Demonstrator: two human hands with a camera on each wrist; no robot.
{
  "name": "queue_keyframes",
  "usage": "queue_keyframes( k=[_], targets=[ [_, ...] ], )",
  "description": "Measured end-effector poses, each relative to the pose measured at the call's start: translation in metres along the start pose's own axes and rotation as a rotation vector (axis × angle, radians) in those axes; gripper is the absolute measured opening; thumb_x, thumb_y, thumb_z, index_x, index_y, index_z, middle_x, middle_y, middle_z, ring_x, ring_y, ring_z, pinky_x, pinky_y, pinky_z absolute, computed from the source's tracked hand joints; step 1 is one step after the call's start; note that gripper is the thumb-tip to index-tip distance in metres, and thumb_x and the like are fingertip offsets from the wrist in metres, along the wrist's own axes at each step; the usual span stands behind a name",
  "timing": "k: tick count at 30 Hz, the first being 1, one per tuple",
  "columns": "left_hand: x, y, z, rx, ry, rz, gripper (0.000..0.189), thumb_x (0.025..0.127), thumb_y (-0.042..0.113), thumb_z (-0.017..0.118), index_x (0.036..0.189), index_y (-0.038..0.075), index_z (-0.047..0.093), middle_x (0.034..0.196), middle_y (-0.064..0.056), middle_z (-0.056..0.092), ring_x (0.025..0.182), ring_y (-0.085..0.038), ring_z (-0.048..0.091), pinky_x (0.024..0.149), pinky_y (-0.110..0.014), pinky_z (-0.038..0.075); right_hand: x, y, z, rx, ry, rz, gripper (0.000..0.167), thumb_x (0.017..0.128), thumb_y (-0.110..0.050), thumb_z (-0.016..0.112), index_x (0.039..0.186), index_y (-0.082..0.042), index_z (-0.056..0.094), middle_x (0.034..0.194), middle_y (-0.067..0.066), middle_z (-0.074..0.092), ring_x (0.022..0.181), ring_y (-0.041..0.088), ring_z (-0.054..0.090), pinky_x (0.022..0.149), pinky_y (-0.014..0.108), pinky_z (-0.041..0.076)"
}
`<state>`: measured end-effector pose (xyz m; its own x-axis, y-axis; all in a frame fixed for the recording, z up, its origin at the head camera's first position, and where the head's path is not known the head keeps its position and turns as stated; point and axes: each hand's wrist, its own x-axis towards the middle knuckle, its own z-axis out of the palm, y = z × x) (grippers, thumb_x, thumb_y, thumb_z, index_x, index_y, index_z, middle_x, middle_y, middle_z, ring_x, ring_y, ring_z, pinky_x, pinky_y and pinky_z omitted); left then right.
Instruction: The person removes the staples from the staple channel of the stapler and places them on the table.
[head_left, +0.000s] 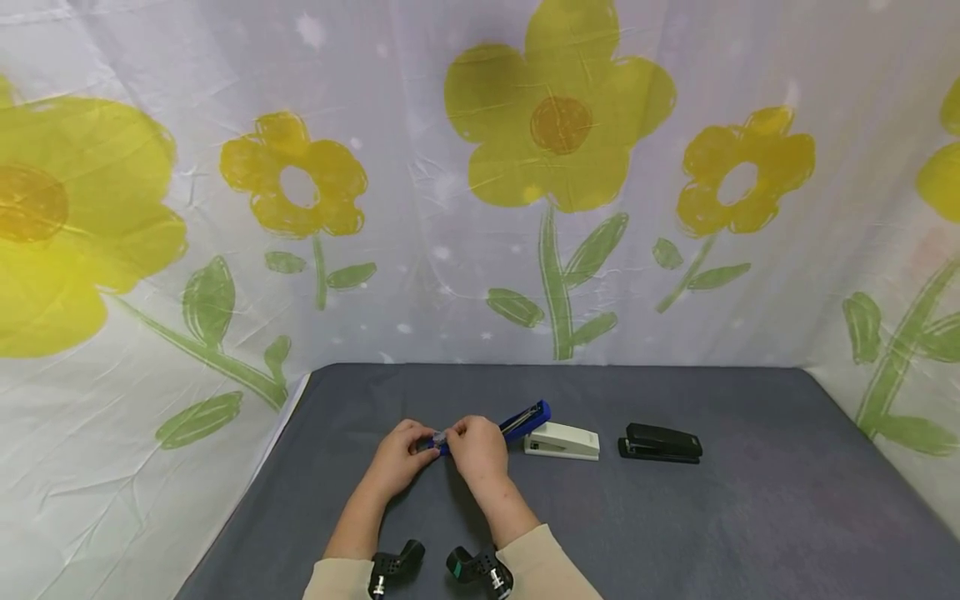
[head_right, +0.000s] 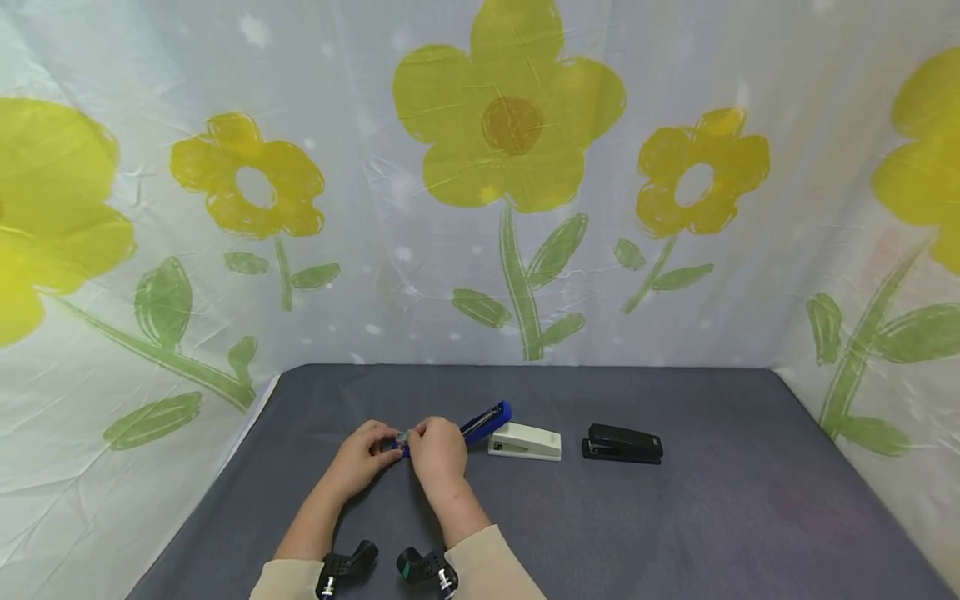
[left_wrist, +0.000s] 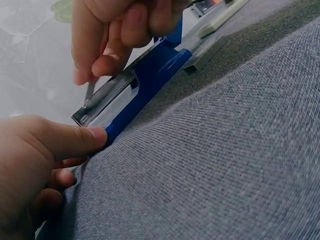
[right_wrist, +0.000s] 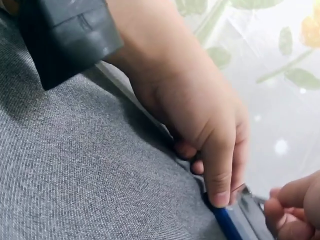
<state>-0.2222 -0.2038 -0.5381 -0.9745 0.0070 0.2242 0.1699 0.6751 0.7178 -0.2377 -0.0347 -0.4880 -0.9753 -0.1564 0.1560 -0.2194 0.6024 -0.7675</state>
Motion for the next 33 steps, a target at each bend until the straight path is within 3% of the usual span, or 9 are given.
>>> queue_keyframes(
  k=[6,18,26,33],
  targets=[
    [0.000,-0.002,0.002,0.012,0.007,-0.005,0.020,0.090,0.010,0.079,0.110,0.007,0.077,0.102,0.002,0.060,0.070,-0.010,0.044,0.066,-0.030,0.040,0.002,0.006,0.008,0.162,0.016,0.012,0.019,0.095,-0.014,0.074,0.077,-0.007,0.076,0.059,-0.006,0.062,0.051,0.008,0.051,0.050,0.026,0.041],
    [-0.001,0.000,0.000,0.011,0.012,-0.002,0.020,0.090,0.010,0.080,0.109,0.008,0.077,0.100,0.003,0.059,0.070,-0.010,0.044,0.065,-0.029,0.040,0.004,0.007,0.011,0.304,0.011,0.086,0.023,0.092,-0.011,0.072,0.069,-0.006,0.075,0.061,-0.003,0.065,0.051,0.011,0.047,0.050,0.026,0.036],
    [0.003,0.003,0.003,0.013,0.006,0.004,0.020,0.090,0.010,0.080,0.109,0.008,0.077,0.101,0.003,0.060,0.069,-0.010,0.044,0.065,-0.029,0.040,0.006,0.005,-0.002,0.415,0.011,0.156,0.015,0.089,-0.009,0.072,0.077,-0.001,0.078,0.071,0.009,0.072,0.062,0.012,0.054,0.056,0.028,0.039],
    [0.006,0.003,0.004,0.011,0.011,0.015,0.021,0.089,0.009,0.080,0.109,0.005,0.077,0.098,0.003,0.059,0.070,-0.010,0.044,0.065,-0.029,0.039,0.008,0.002,-0.012,0.541,-0.035,0.210,0.014,0.092,-0.008,0.068,0.087,0.002,0.077,0.075,0.010,0.074,0.056,0.010,0.052,0.053,0.024,0.042]
  ],
)
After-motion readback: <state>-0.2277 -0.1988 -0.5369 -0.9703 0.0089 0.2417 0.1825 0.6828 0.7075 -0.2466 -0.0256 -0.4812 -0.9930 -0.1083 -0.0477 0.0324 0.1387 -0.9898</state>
